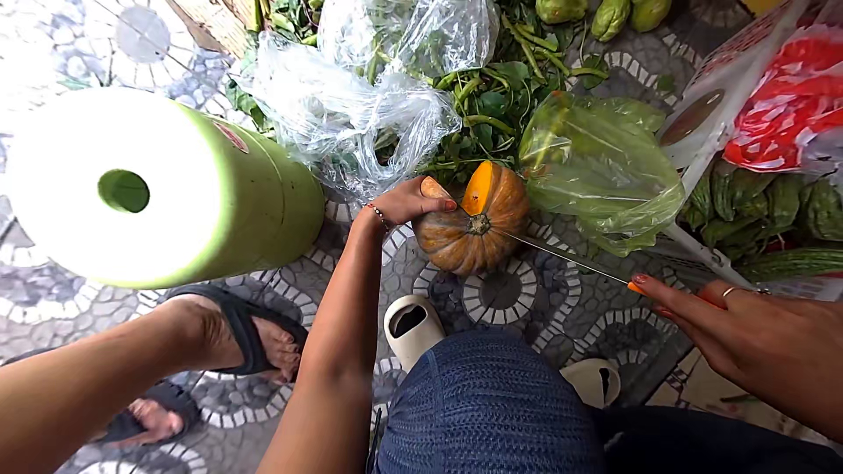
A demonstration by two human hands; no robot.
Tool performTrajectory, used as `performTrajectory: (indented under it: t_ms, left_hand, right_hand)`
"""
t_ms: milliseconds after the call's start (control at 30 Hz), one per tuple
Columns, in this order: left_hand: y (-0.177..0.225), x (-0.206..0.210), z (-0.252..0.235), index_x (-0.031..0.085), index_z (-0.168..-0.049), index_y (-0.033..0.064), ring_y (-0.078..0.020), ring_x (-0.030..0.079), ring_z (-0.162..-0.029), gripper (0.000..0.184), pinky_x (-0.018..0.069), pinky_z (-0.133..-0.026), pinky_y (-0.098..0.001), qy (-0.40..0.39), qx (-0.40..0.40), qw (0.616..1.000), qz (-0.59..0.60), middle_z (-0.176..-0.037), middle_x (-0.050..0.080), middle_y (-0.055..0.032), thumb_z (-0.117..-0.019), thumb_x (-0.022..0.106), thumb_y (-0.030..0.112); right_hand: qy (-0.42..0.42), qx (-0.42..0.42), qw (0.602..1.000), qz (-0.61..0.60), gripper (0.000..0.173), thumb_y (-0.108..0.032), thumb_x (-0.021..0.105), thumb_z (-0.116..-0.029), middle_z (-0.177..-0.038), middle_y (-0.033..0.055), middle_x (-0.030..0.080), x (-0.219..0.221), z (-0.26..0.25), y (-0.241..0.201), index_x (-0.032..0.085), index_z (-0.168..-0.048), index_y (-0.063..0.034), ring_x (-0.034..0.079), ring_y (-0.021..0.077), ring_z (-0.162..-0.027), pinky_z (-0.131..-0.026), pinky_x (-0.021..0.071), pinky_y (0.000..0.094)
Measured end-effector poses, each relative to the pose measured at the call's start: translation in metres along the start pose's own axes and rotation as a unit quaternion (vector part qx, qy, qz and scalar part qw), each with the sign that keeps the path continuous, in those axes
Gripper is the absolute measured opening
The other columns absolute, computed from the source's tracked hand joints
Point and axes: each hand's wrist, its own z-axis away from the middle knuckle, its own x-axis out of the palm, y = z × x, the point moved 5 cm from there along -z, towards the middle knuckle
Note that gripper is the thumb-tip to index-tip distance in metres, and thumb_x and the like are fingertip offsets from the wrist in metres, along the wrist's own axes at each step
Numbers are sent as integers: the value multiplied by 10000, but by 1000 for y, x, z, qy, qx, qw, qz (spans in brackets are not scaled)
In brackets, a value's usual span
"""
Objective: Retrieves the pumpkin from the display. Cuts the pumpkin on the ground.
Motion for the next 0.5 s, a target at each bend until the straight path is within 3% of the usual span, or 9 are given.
performTrajectory:
  t_ms: [333, 500]
  left_hand:
    - [8, -1, -8, 523, -1352, -8, -261, 683, -970, 609, 557, -903, -480, 2, -7, 1000, -27, -1107, 676, -192, -902, 757, 329]
    - [18, 1, -12, 555, -1310, -2, -260, 693, -942, 583, 563, -894, -488, -13, -14, 999, -40, -1069, 689, -181, -906, 762, 364]
  right_hand:
    - [-24, 12, 997, 67, 408, -189, 438, -1042, -699, 195, 589, -22, -16, -24, 674, -1374, -188, 523, 346, -405, -338, 364, 426]
    - [-77, 14, 994, 80, 425, -120, 435, -1024, -689, 205, 590, -42, -37, -32, 663, -1382, -147, 547, 365, -425, -343, 382, 431]
